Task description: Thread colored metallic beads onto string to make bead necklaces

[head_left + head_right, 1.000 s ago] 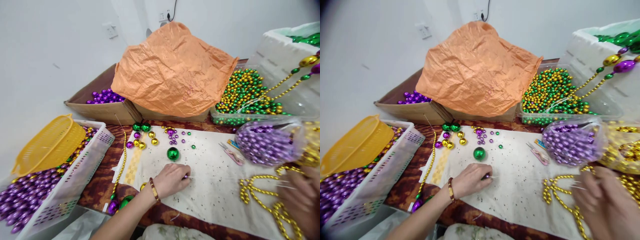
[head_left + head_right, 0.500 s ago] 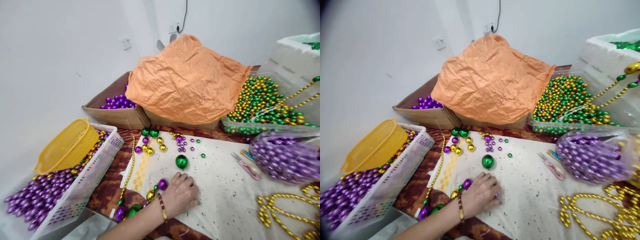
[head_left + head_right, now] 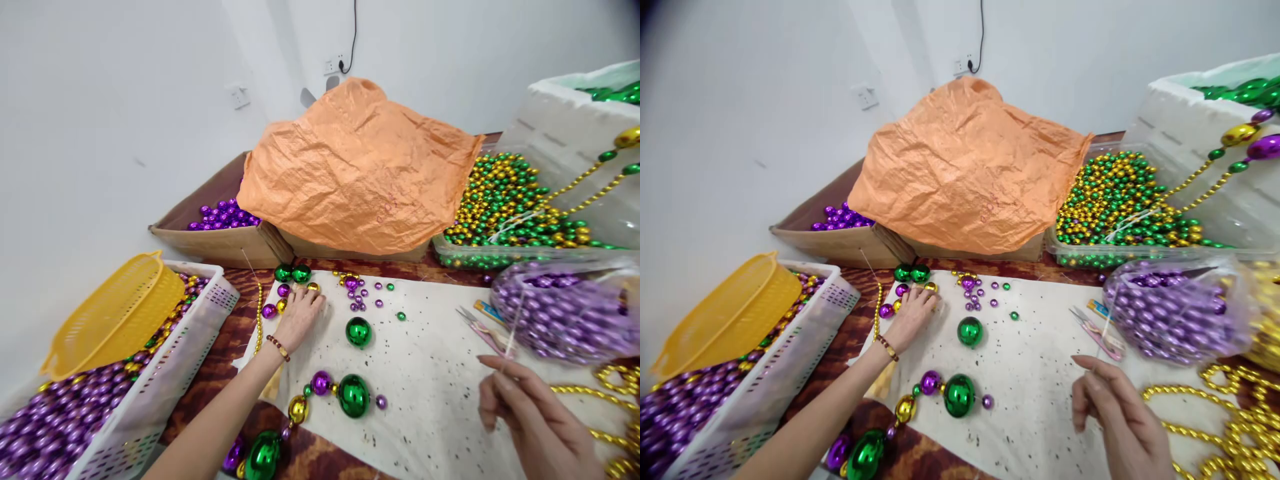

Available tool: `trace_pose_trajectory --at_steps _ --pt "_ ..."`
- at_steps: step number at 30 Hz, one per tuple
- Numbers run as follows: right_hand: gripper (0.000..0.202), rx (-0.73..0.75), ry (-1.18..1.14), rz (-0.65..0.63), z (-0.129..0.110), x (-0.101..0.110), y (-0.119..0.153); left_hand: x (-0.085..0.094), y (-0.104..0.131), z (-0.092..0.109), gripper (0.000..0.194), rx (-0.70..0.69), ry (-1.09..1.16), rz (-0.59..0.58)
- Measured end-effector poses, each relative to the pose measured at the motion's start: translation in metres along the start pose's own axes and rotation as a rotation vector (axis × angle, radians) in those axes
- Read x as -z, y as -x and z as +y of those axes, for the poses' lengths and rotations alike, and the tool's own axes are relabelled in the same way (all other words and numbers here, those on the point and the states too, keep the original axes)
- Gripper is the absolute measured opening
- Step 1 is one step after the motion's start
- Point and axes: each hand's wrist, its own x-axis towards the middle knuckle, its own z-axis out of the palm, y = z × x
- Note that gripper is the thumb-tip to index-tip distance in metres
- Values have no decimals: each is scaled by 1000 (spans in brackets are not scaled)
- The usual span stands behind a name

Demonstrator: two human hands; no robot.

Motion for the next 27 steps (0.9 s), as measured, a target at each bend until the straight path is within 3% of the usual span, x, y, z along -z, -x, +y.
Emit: trace_pose_trajectory --at_steps 5,8,11,15,21,27 --pt "33 -122 51 -123 10 -14 7 9 3 9 21 40 71 54" --pt "31 -162 47 -169 10 -26 12 18 9 35 23 172 474 109" --pt "32 -167 11 -301 14 -45 17 21 15 71 24 323 1000 50" --pt "35 -111 22 -428 23 -64 22 15 17 109 24 382 1363 25" --pt "31 -107 63 -449 32 -60 26 0 21 131 31 320 1237 101" --pt "30 -124 54 -396 39 -55 30 -2 27 134 28 282 1073 231"
